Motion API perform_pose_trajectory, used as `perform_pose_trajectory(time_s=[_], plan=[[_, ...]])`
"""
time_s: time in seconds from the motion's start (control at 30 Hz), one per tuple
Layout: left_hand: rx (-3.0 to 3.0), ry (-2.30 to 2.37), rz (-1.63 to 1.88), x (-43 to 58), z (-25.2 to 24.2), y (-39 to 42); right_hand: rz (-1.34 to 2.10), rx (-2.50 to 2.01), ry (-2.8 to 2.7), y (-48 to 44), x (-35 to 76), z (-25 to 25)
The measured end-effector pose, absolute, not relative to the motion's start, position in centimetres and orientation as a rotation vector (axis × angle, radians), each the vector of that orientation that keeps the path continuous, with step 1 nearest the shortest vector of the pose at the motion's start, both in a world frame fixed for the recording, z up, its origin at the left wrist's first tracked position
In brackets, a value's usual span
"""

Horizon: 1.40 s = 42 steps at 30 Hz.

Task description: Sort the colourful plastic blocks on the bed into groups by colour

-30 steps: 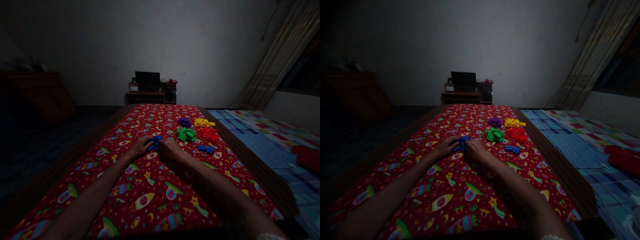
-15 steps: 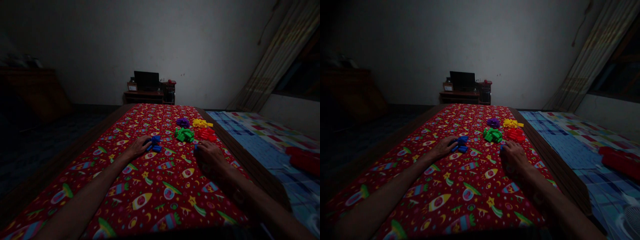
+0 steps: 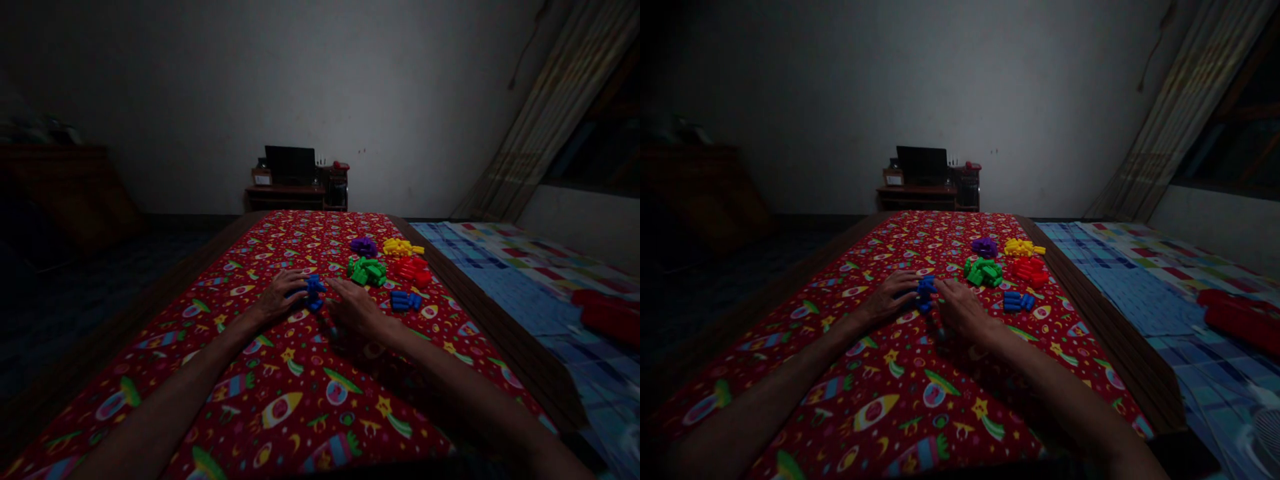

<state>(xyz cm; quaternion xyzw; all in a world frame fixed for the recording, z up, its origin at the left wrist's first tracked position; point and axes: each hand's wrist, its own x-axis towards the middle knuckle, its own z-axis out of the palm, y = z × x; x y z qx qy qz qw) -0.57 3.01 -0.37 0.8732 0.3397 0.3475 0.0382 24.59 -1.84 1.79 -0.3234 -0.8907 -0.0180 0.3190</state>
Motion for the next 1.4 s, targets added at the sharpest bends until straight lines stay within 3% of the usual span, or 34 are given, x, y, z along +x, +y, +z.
perform_pose_trajectory(time_s=[0.2,0.5,0.6,0.77,1.0,1.4], plan=[[2.799,0.988,0.838,1.3,0.5,1.2,-0.050,-1.121,-2.527,-0.9,22.9,2.4],[2.731,1.256,0.781,0.5,-0.5,1.8,-0.368,-1.625,-1.979,-0.6,35.9,4.3],[2.734,1.247,0.806,0.3,-0.9,2.0,-0.265,-1.698,-1.972,-0.7,38.5,3.3],[2.622,1.400,0.872,0.1,-0.9,2.1,0.040,-1.573,-2.062,-1.0,38.6,2.8],[2.472,1.643,0.771,-0.6,0.2,2.7,-0.117,-1.496,-1.926,-1.2,37.7,3.4],[2.454,1.315,0.819,3.6,0.6,0.3,0.008,-0.991,-2.209,-4.2,29.4,1.8]])
